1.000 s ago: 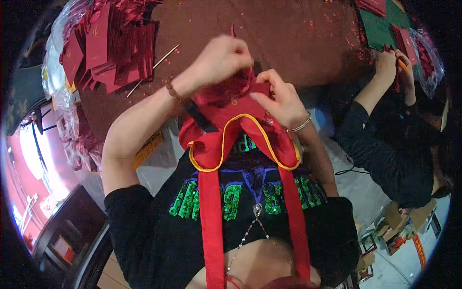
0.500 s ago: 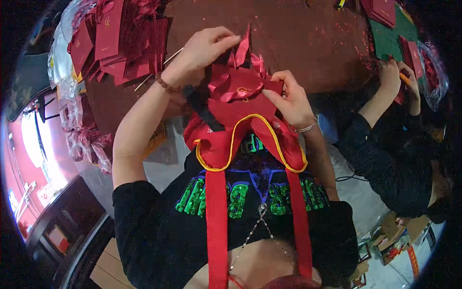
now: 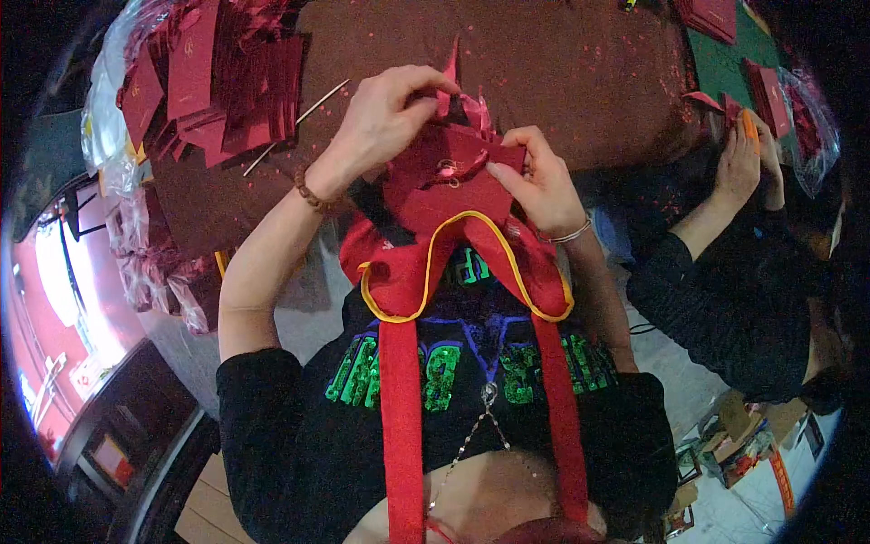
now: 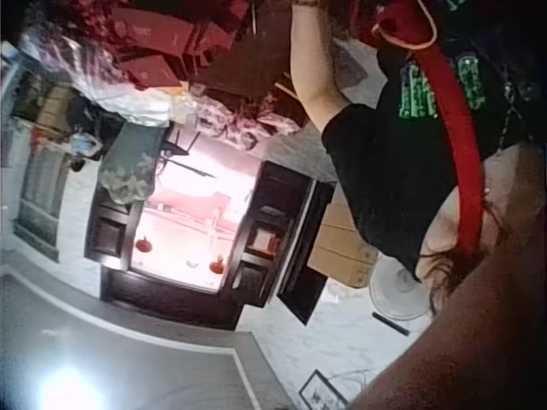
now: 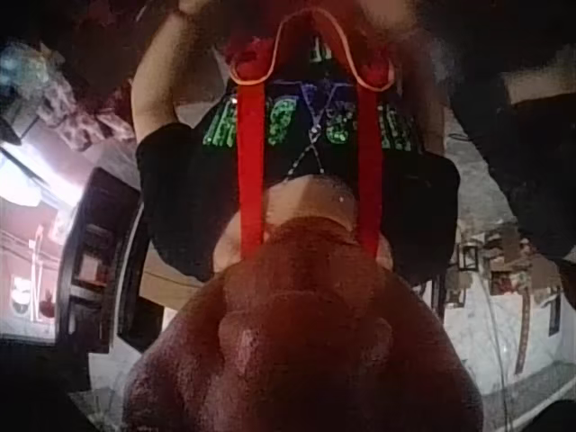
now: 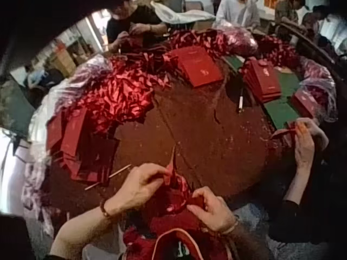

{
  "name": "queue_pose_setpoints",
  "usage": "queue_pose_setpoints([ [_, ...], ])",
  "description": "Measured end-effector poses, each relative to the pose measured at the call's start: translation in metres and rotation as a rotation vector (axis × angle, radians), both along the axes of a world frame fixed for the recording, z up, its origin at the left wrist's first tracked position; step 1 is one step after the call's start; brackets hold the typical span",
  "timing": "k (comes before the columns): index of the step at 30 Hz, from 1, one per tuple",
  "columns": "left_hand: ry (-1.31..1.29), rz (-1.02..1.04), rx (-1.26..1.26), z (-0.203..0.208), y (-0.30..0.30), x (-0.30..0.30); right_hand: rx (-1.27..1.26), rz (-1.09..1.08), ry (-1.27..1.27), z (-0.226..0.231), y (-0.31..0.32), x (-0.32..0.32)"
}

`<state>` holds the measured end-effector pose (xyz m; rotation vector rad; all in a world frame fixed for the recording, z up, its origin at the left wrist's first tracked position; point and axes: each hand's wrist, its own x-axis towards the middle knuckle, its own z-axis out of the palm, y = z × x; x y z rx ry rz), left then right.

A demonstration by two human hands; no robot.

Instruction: The person threads ribbons into red envelopes by hand to assemble them, then gathers and stacks the completed envelopes on the table.

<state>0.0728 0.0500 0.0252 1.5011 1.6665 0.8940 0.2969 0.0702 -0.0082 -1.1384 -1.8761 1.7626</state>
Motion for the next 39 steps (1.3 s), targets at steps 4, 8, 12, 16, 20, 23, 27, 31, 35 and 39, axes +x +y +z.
queue_pose_setpoints([
  [4,0.139,-0.167,0.019,-0.001,0.012,0.014,0.079,0.025,-0.036,0.015,0.002,-0.005],
  [8,0.15,-0.244,-0.159,-0.001,0.019,0.024,0.054,0.01,0.055,0.013,-0.009,-0.011],
  [12,0.087,-0.246,-0.21,-0.011,0.026,0.02,-0.188,-0.011,0.252,-0.003,-0.017,-0.014],
  [16,-0.377,0.082,-0.225,-0.024,0.066,-0.006,-0.098,0.107,0.21,-0.007,-0.019,-0.016],
  [20,-0.251,0.079,-0.149,-0.033,0.069,-0.006,-0.01,0.069,0.228,-0.008,-0.015,-0.017],
  [23,-0.318,0.019,-0.016,-0.014,0.063,-0.013,-0.075,-0.035,0.299,-0.016,-0.014,-0.015],
  [27,-0.437,0.264,-0.147,-0.003,0.026,-0.047,-0.234,-0.147,0.45,-0.003,-0.005,-0.018],
  [31,-0.793,0.135,-0.326,-0.007,-0.019,-0.031,-0.189,-0.18,0.492,-0.002,-0.005,-0.025],
  [35,-0.856,0.173,-0.323,-0.01,-0.026,-0.014,-0.176,-0.201,0.387,0.002,-0.002,-0.024],
  [39,-0.795,0.11,-0.289,-0.017,-0.027,-0.01,-0.297,-0.328,0.298,0.006,0.007,-0.024],
])
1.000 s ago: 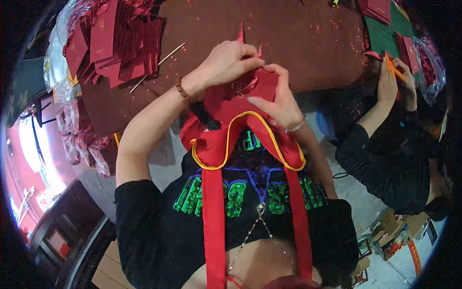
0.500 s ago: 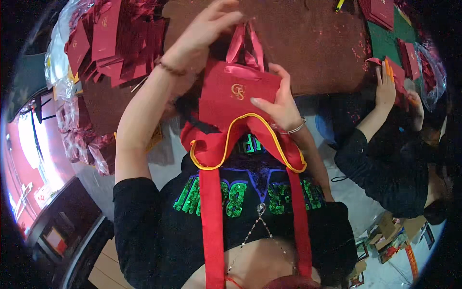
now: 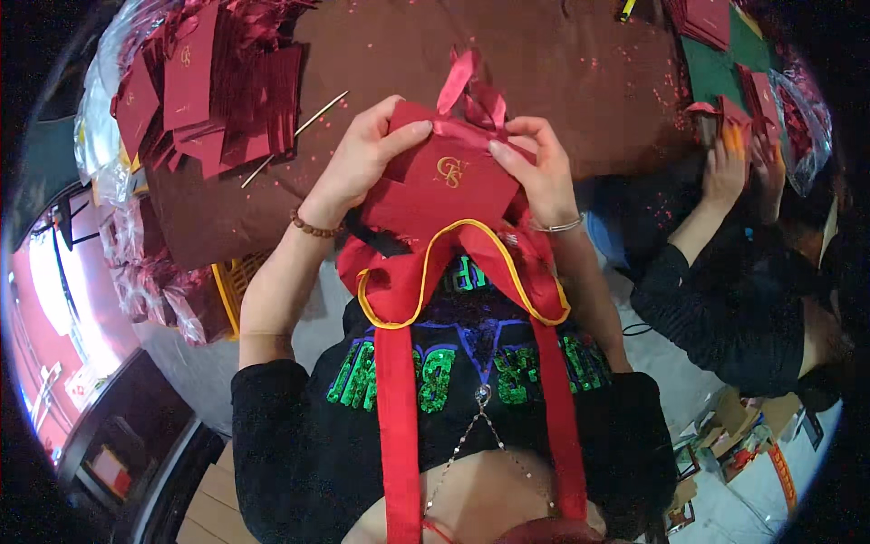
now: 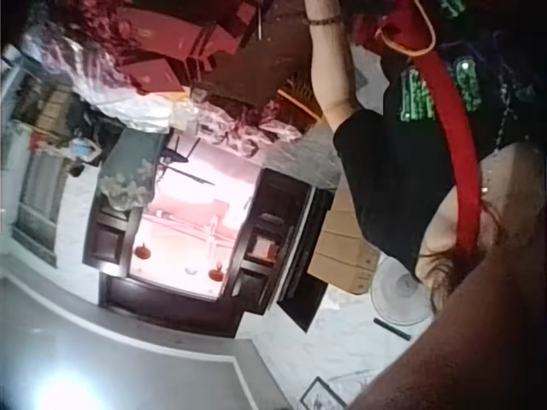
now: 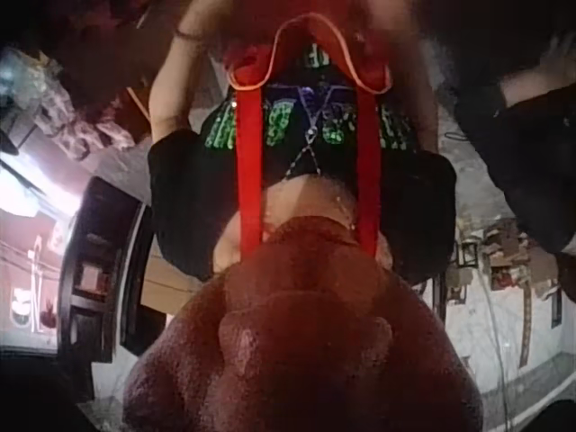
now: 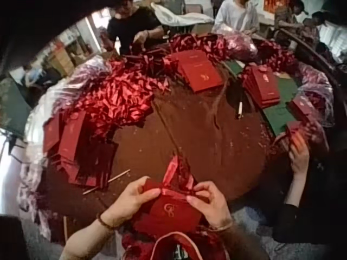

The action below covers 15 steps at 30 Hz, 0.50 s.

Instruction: The person threads ribbons into red envelopes by hand to assemble them, then gathers and stacks the completed envelopes on the table.

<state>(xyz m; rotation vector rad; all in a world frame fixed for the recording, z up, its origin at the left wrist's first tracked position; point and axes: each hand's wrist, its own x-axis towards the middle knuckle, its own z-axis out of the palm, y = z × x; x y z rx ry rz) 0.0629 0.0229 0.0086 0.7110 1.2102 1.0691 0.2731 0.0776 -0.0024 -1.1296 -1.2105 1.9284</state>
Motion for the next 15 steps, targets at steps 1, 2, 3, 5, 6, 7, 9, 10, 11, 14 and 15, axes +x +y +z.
queue_pose_setpoints([
  [1,0.017,-0.021,0.017,0.001,0.001,0.0,0.003,0.0,0.001,-0.002,0.001,-0.001],
  [2,0.019,-0.021,0.02,0.002,0.0,-0.001,0.098,-0.039,-0.031,-0.003,0.001,-0.001],
  [3,-0.081,-0.028,-0.019,0.001,-0.001,-0.003,0.193,-0.077,-0.063,-0.005,0.001,-0.002],
  [5,-0.178,-0.034,-0.053,-0.001,-0.005,-0.006,0.071,-0.134,0.043,-0.007,0.001,-0.004],
  [6,-0.174,0.047,-0.048,-0.004,-0.01,-0.007,0.088,-0.121,0.045,-0.004,0.002,-0.003],
  [7,-0.169,0.132,-0.043,-0.008,-0.017,-0.007,0.105,-0.106,0.048,-0.001,0.001,-0.003],
  [9,-0.097,0.179,-0.033,-0.016,-0.021,-0.01,0.113,-0.078,0.06,-0.003,0.002,-0.003],
  [10,-0.114,0.117,-0.002,-0.006,-0.016,-0.007,0.121,-0.059,0.066,-0.005,0.002,-0.002],
  [11,-0.129,0.059,0.03,0.002,-0.013,-0.005,0.12,-0.056,0.066,-0.003,0.002,-0.004],
  [14,-0.01,0.071,0.021,-0.002,-0.007,-0.005,0.205,-0.017,0.006,0.005,0.001,-0.007],
  [15,-0.025,0.066,0.018,-0.005,-0.006,-0.007,0.164,-0.008,0.017,0.007,-0.001,-0.007],
])
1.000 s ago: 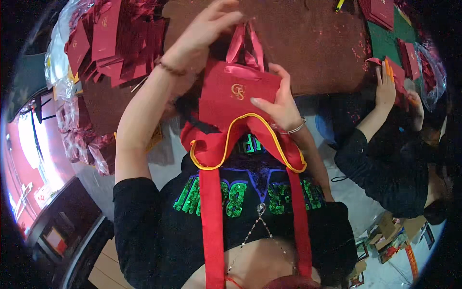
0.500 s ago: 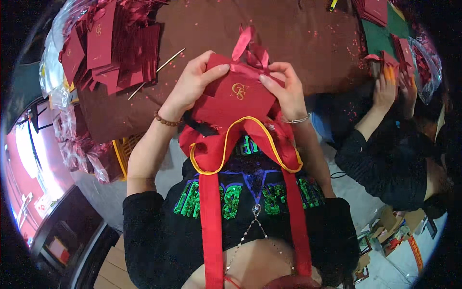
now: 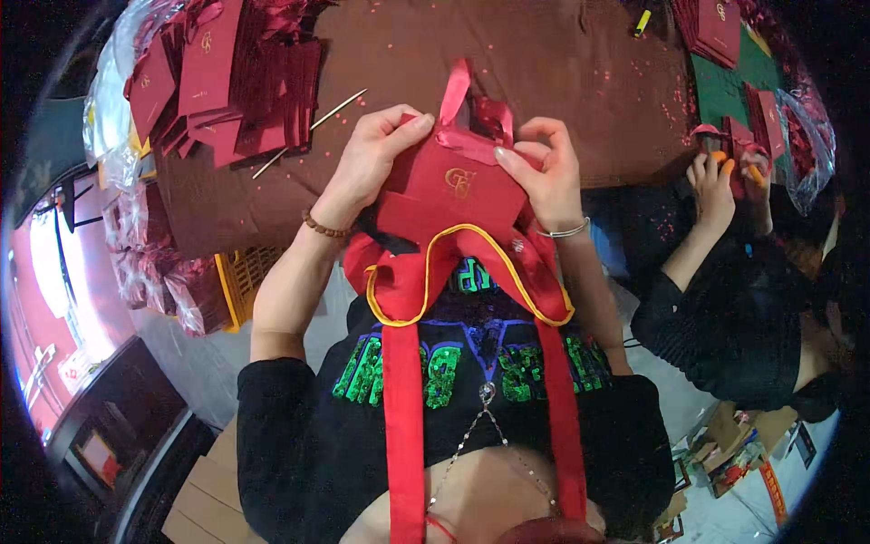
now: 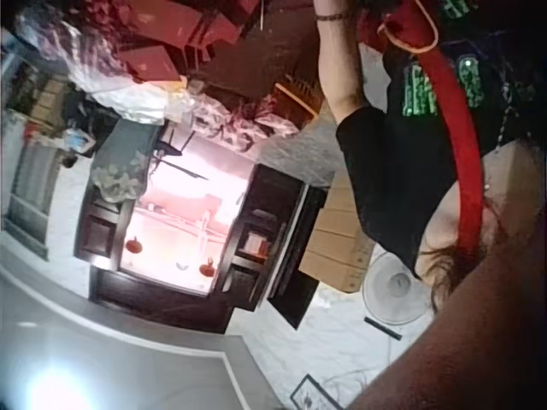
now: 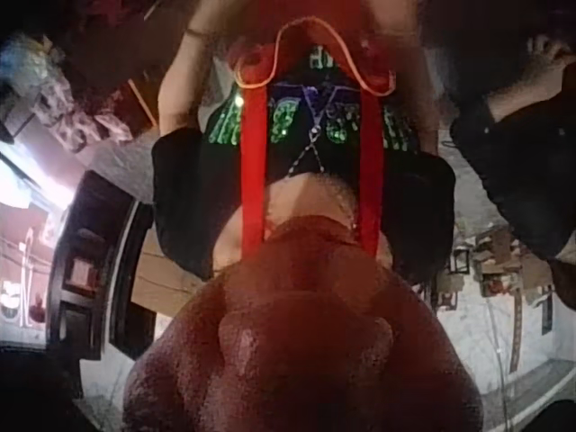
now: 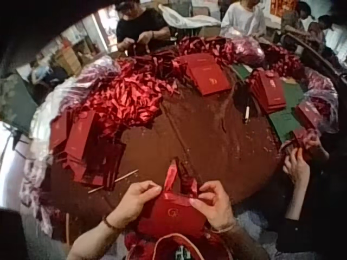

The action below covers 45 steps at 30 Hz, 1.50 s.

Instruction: The person threads ribbons into red envelopes by hand to assemble them, then gathers and stacks the completed envelopes on the table.

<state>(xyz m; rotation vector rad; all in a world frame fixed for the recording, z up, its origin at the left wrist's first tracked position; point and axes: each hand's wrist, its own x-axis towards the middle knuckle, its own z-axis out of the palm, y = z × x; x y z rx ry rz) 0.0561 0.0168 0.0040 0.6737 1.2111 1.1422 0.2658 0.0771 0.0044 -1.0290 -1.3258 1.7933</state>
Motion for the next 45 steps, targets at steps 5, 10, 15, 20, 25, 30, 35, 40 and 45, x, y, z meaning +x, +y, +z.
queue_pose_setpoints([
  [5,0.138,0.044,0.035,0.004,-0.003,0.001,0.063,0.008,0.003,-0.006,-0.001,-0.005],
  [10,-0.214,0.015,0.092,0.011,-0.017,-0.009,0.113,-0.162,-0.042,-0.009,0.006,-0.008],
  [15,-0.415,-0.073,0.0,0.029,-0.049,-0.004,0.138,-0.118,0.025,-0.008,0.017,-0.009],
  [20,0.105,0.025,-0.019,0.03,-0.071,-0.003,0.198,-0.122,0.091,0.004,0.024,-0.033],
  [25,0.022,0.355,0.118,0.037,-0.068,-0.018,0.273,0.011,0.206,0.023,0.035,-0.068],
  [30,-0.031,0.531,0.237,0.063,-0.061,-0.032,0.147,0.066,0.201,0.035,0.049,-0.095],
  [35,0.027,0.56,0.293,0.06,-0.054,-0.046,-0.169,0.235,0.195,0.032,0.05,-0.082],
  [40,0.076,0.583,0.298,0.063,-0.056,-0.044,-0.002,0.334,0.265,0.049,0.02,-0.087],
  [45,0.472,0.867,0.558,0.111,-0.06,-0.093,-0.07,0.457,0.248,0.032,0.031,-0.089],
])
